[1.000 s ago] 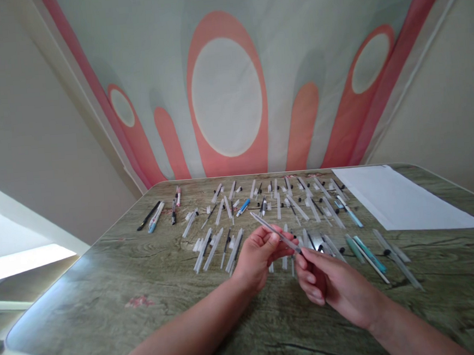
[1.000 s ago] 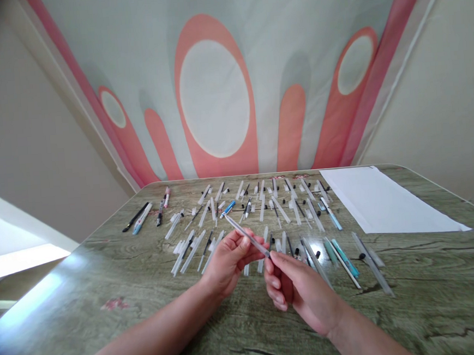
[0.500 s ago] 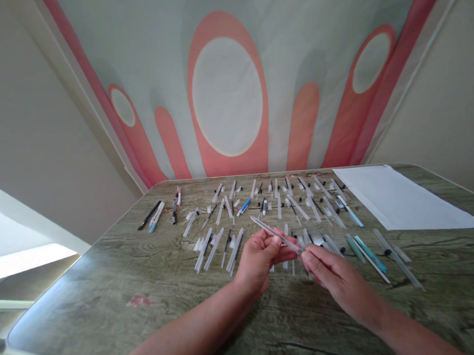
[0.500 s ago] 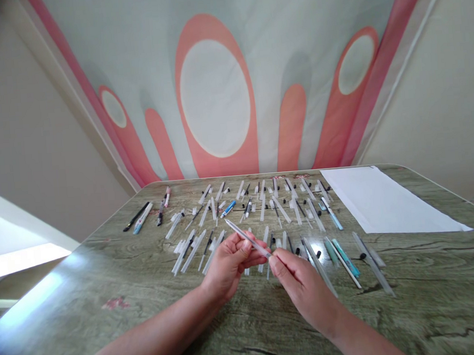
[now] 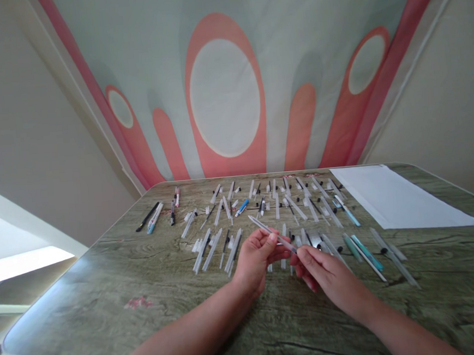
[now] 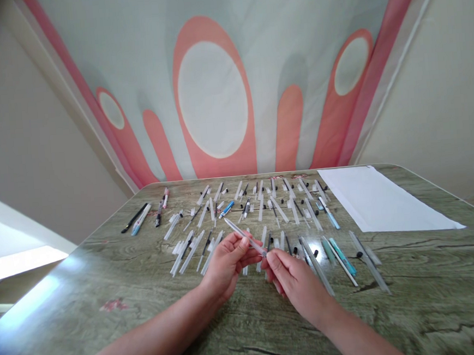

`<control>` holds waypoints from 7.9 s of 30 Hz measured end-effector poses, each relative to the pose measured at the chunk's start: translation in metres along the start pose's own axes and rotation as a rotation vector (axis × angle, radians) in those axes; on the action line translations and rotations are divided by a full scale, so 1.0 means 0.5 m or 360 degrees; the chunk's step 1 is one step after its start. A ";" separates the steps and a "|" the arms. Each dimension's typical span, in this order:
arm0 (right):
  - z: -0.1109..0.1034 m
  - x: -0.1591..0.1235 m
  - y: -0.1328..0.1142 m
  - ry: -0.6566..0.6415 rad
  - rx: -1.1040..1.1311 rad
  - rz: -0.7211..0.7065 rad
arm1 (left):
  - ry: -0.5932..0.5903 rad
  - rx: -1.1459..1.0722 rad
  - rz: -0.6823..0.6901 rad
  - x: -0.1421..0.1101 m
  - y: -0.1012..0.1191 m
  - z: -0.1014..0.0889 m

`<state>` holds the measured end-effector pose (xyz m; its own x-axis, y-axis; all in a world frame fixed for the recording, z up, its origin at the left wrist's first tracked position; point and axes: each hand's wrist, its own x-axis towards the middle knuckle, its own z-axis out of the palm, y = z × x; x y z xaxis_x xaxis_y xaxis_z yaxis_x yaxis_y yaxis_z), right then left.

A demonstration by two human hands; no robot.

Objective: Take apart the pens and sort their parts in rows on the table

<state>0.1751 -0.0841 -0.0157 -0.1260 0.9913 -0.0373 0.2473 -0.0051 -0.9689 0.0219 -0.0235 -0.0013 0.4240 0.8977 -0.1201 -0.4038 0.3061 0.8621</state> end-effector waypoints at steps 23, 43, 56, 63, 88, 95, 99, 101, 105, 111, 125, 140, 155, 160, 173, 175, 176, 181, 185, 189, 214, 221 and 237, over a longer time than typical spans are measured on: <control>-0.008 0.006 0.011 0.0070 0.0134 0.0085 | -0.0018 0.0136 0.0049 0.007 -0.004 -0.008; -0.006 0.006 0.013 0.0051 0.0070 0.0125 | -0.0007 0.0177 0.0055 0.008 -0.005 -0.006; -0.005 0.004 0.005 0.0074 0.0106 0.0119 | -0.0029 0.0179 0.0068 0.009 -0.007 -0.009; -0.004 0.003 0.008 0.0041 0.0081 0.0122 | -0.0032 0.0192 0.0073 0.009 -0.008 -0.008; -0.002 0.005 0.008 0.0004 0.0174 0.0137 | -0.0011 0.0174 0.0050 0.008 -0.005 -0.009; -0.006 0.007 0.008 0.0077 0.0010 0.0105 | -0.0016 0.0199 0.0062 0.008 -0.008 -0.009; -0.010 0.004 -0.001 0.0143 -0.0058 0.0082 | -0.0029 0.0194 0.0068 0.008 -0.009 -0.008; -0.009 0.002 -0.005 0.0158 -0.0082 0.0070 | -0.0024 0.0186 0.0059 0.008 -0.007 -0.008; -0.007 0.000 -0.006 0.0121 -0.0034 0.0082 | -0.0010 0.0168 0.0057 0.007 -0.003 -0.006; -0.008 0.005 0.004 0.0064 0.0020 0.0111 | -0.0031 0.0181 0.0064 0.007 -0.005 -0.008; -0.010 0.008 0.006 0.0124 -0.0026 0.0102 | -0.0023 0.0189 0.0051 0.007 -0.006 -0.007; -0.005 0.006 0.001 0.0338 -0.0399 -0.0049 | -0.0013 0.0191 0.0067 0.010 -0.010 -0.010; -0.005 0.004 -0.005 0.0263 -0.0320 -0.0007 | -0.0022 0.0227 0.0092 0.011 -0.012 -0.011; -0.002 0.001 -0.003 0.0197 -0.0259 0.0037 | -0.0015 0.0229 0.0089 0.009 -0.015 -0.011; -0.005 -0.002 -0.010 0.0211 -0.0335 -0.0056 | 0.0076 0.0151 0.0176 0.024 0.005 -0.023; -0.005 -0.002 -0.006 0.0217 -0.0312 -0.0046 | 0.0056 0.0158 0.0183 0.024 0.003 -0.023; -0.005 -0.001 -0.004 0.0219 -0.0292 -0.0035 | 0.0047 0.0159 0.0183 0.023 0.002 -0.023; -0.006 0.002 0.005 0.0221 -0.0182 0.0033 | 0.0053 0.0153 0.0170 0.021 0.001 -0.020; -0.007 0.005 0.003 0.0237 -0.0089 0.0047 | 0.0064 0.0141 0.0170 0.023 0.001 -0.023; -0.007 0.005 0.001 0.0184 -0.0164 0.0067 | 0.0052 0.0150 0.0142 0.019 -0.007 -0.022; -0.005 -0.004 -0.019 0.0208 -0.0345 0.0015 | -0.0053 0.0344 0.0039 0.017 -0.006 -0.020; -0.001 -0.007 -0.017 0.0135 -0.0407 -0.0033 | -0.0081 0.0390 -0.0002 0.021 0.003 -0.030; 0.006 -0.013 -0.007 0.0052 -0.0444 -0.0095 | -0.0076 0.2051 0.0026 -0.003 0.248 -0.151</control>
<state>0.1720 -0.0909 -0.0130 -0.1186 0.9925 0.0300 0.4955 0.0853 -0.8644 -0.0898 0.0370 0.0686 0.4654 0.8782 -0.1106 0.6492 -0.2538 0.7170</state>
